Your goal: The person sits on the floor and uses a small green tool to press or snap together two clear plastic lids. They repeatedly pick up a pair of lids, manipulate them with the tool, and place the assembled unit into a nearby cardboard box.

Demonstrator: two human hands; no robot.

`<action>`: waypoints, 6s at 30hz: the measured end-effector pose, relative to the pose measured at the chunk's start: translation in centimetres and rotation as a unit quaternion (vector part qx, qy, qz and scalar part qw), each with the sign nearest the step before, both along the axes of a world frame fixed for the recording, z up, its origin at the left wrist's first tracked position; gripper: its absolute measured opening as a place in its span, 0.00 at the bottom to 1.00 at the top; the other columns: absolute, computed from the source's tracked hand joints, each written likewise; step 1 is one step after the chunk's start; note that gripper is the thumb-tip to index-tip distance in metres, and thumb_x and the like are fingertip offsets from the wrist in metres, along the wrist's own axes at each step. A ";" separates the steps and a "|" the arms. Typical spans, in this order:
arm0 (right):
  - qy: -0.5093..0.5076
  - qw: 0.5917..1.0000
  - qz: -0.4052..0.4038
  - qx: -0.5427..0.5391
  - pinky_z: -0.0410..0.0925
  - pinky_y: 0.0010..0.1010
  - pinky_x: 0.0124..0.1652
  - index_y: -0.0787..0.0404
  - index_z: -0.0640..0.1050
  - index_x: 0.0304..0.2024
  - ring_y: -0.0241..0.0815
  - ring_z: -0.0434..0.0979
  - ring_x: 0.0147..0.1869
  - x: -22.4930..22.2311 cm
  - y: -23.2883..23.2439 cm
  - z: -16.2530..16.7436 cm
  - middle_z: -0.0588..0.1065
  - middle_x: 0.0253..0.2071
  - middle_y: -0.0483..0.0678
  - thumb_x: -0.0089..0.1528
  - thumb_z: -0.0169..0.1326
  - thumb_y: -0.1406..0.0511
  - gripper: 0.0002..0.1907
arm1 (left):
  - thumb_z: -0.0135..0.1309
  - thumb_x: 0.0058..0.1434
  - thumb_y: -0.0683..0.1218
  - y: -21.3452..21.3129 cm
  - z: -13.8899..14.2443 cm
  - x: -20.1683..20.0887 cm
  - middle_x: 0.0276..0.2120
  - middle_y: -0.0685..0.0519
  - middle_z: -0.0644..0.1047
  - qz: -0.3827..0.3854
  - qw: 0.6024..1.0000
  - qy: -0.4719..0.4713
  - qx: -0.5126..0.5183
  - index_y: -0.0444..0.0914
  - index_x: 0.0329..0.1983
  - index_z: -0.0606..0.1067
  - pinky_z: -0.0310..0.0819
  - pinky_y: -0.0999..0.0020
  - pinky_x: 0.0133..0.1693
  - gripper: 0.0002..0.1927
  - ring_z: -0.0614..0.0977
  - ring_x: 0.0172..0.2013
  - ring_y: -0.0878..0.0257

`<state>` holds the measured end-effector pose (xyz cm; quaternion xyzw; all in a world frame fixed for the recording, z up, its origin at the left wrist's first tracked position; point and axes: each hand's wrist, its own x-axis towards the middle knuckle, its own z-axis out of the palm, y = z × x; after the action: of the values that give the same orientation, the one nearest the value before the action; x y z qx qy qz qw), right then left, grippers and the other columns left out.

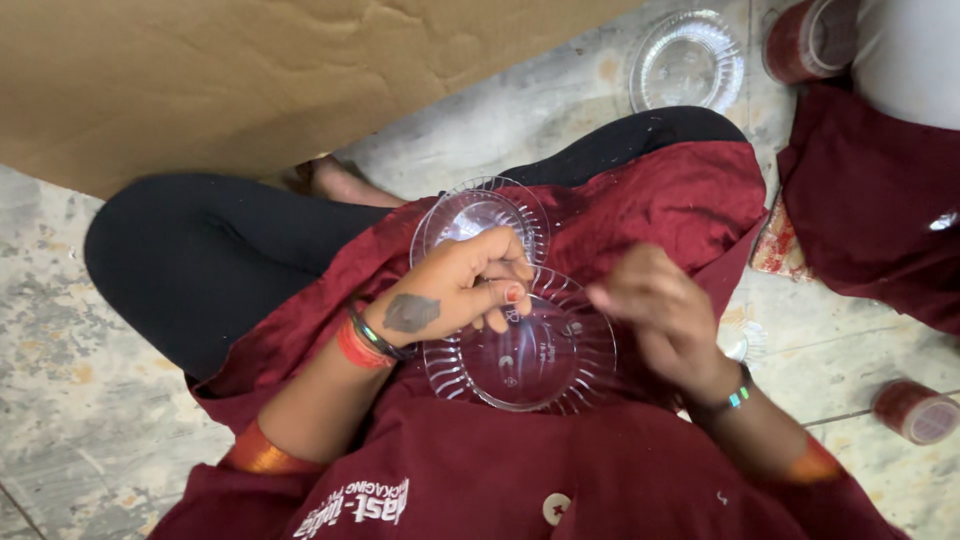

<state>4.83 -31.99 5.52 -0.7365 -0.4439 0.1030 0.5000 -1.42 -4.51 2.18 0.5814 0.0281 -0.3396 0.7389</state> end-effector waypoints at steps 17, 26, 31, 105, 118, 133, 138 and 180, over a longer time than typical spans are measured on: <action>0.216 0.957 -0.173 0.086 0.68 0.30 0.50 0.60 0.64 0.68 0.36 0.73 0.48 -5.2 -0.7 -2.0 0.74 0.45 0.46 0.69 0.49 0.69 0.24 | 0.48 0.71 0.39 -0.3 -2.9 -3.9 0.42 0.46 0.80 0.380 0.923 0.005 -0.064 0.38 0.60 0.62 0.77 0.72 0.32 0.17 0.83 0.31 0.63; 0.298 0.941 -0.152 -0.043 0.63 0.18 0.38 0.65 0.69 0.70 0.25 0.64 0.36 -2.0 3.2 0.3 0.74 0.44 0.41 0.65 0.57 0.72 0.29 | 0.52 0.68 0.34 -2.1 1.1 -6.2 0.56 0.40 0.74 0.371 0.905 -0.187 0.087 0.39 0.73 0.58 0.77 0.65 0.48 0.32 0.81 0.48 0.56; 0.289 0.954 -0.053 -0.053 0.66 0.18 0.41 0.67 0.71 0.65 0.24 0.66 0.39 -2.7 3.7 0.9 0.75 0.59 0.41 0.65 0.55 0.72 0.25 | 0.59 0.64 0.44 1.5 4.2 -4.8 0.43 0.51 0.83 0.264 0.888 -0.212 0.309 0.41 0.64 0.70 0.76 0.68 0.34 0.24 0.81 0.32 0.60; -0.151 0.986 0.063 0.025 0.71 0.39 0.44 0.60 0.77 0.47 0.45 0.77 0.44 -4.3 1.7 -2.1 0.75 0.42 0.46 0.61 0.59 0.71 0.11 | 0.47 0.70 0.39 1.7 -1.2 -6.1 0.31 0.56 0.79 0.254 0.960 -0.064 0.100 0.33 0.47 0.78 0.77 0.76 0.30 0.09 0.79 0.30 0.73; -0.140 0.989 0.039 0.002 0.68 0.36 0.43 0.61 0.79 0.43 0.43 0.75 0.42 -7.0 1.3 -1.3 0.75 0.39 0.46 0.57 0.65 0.71 0.13 | 0.49 0.71 0.43 1.1 -3.0 -9.9 0.30 0.55 0.78 0.306 0.949 0.028 0.070 0.34 0.47 0.76 0.73 0.77 0.29 0.08 0.78 0.27 0.72; 0.340 0.933 -0.119 -0.017 0.60 0.22 0.37 0.66 0.68 0.71 0.28 0.63 0.37 -5.8 3.5 0.0 0.68 0.36 0.41 0.68 0.55 0.75 0.28 | 0.51 0.71 0.40 -0.2 0.8 -8.9 0.40 0.49 0.82 0.365 0.913 -0.148 0.109 0.34 0.61 0.69 0.77 0.74 0.43 0.16 0.83 0.40 0.65; 0.360 0.930 -0.040 0.058 0.63 0.22 0.42 0.65 0.60 0.72 0.28 0.65 0.41 -7.0 3.1 -0.5 0.68 0.39 0.41 0.68 0.56 0.73 0.32 | 0.49 0.71 0.41 1.9 3.2 -5.6 0.35 0.53 0.82 0.255 0.928 -0.171 0.212 0.35 0.49 0.76 0.78 0.75 0.38 0.08 0.84 0.34 0.69; -0.096 0.993 0.062 0.002 0.68 0.37 0.40 0.59 0.80 0.50 0.43 0.76 0.41 -3.1 -0.8 -0.4 0.74 0.39 0.45 0.60 0.54 0.76 0.16 | 0.53 0.69 0.46 -1.6 0.9 -2.9 0.26 0.53 0.78 0.143 0.967 -0.150 0.150 0.37 0.37 0.75 0.73 0.71 0.30 0.08 0.80 0.26 0.67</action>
<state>1.69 -32.79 5.16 -0.7133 -0.5348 0.0614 0.4487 -4.35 -6.12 3.07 0.7197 0.0500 -0.1311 0.6800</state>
